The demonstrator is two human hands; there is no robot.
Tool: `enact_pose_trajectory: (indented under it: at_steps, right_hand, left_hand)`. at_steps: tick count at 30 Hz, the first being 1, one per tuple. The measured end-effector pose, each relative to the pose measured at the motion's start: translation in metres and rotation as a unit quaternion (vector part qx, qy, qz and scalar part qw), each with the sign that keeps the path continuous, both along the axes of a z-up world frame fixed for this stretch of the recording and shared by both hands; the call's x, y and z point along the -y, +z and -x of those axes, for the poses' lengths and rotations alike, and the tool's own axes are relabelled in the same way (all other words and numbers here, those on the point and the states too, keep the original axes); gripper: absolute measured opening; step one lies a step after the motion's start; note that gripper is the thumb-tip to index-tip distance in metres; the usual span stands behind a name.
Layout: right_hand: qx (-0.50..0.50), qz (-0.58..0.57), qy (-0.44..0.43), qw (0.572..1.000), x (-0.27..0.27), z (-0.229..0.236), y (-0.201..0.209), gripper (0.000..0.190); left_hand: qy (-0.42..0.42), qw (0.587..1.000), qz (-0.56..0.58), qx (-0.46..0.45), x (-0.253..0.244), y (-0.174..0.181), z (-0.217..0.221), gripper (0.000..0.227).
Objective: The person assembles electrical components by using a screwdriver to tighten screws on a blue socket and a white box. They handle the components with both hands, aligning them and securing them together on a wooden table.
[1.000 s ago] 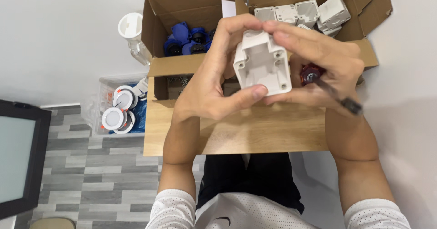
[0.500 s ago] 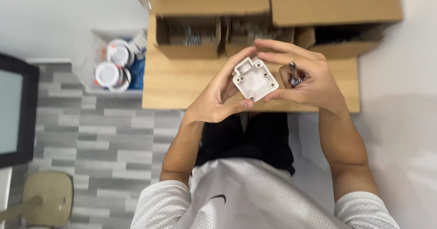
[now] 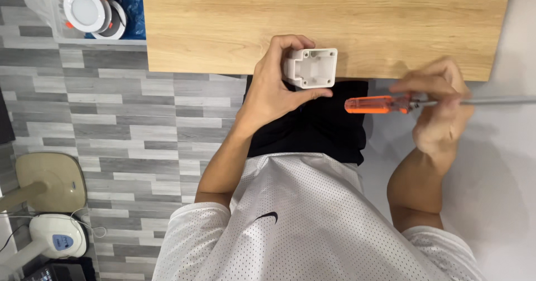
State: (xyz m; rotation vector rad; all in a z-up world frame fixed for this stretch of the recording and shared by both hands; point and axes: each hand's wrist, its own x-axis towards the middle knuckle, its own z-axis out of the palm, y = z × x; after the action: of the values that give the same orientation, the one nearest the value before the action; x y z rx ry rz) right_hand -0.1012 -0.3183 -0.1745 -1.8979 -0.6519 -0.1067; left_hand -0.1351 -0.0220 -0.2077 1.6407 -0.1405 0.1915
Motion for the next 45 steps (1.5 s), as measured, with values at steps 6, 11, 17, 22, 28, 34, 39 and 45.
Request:
enact_pose_trajectory:
  at_steps: [6,11,17,22,28,34,39,45]
  right_hand:
    - [-0.037,0.054,-0.021,0.998,0.018,0.013,-0.007,0.074]
    - [-0.053,0.042,0.102,0.992,0.009,0.007,-0.002,0.051]
    - [-0.1,0.058,0.196,0.974,-0.016,0.003,0.001,0.028]
    - [-0.068,0.012,0.242,0.968,-0.047,-0.004,-0.002,0.019]
    - [0.129,-0.104,-0.171,0.971,-0.042,0.005,-0.027,0.035]
    - [-0.065,-0.065,0.219,0.971,0.037,-0.059,-0.027,0.03]
    - [0.056,-0.058,0.124,0.989,-0.031,-0.055,-0.05,0.017]
    - [0.097,0.014,0.153,0.983,-0.085,-0.064,-0.02,0.017]
  left_hand:
    - [0.08,0.984,-0.156,-0.043,0.008,-0.014,-0.018,0.084]
    - [0.098,0.983,-0.152,-0.04,0.006,-0.02,-0.019,0.085]
    - [0.092,0.967,-0.122,0.204,0.005,-0.01,0.015,0.062]
    - [-0.118,0.965,-0.192,0.134,0.02,-0.014,0.037,0.044]
    - [-0.101,0.971,-0.182,0.116,-0.001,-0.028,0.032,0.033]
    - [0.087,0.964,-0.19,0.167,-0.029,-0.038,0.012,0.058]
    - [0.077,0.984,-0.127,0.1,-0.026,-0.021,-0.015,0.078]
    - [0.042,0.989,-0.125,0.068,-0.012,-0.035,-0.018,0.091]
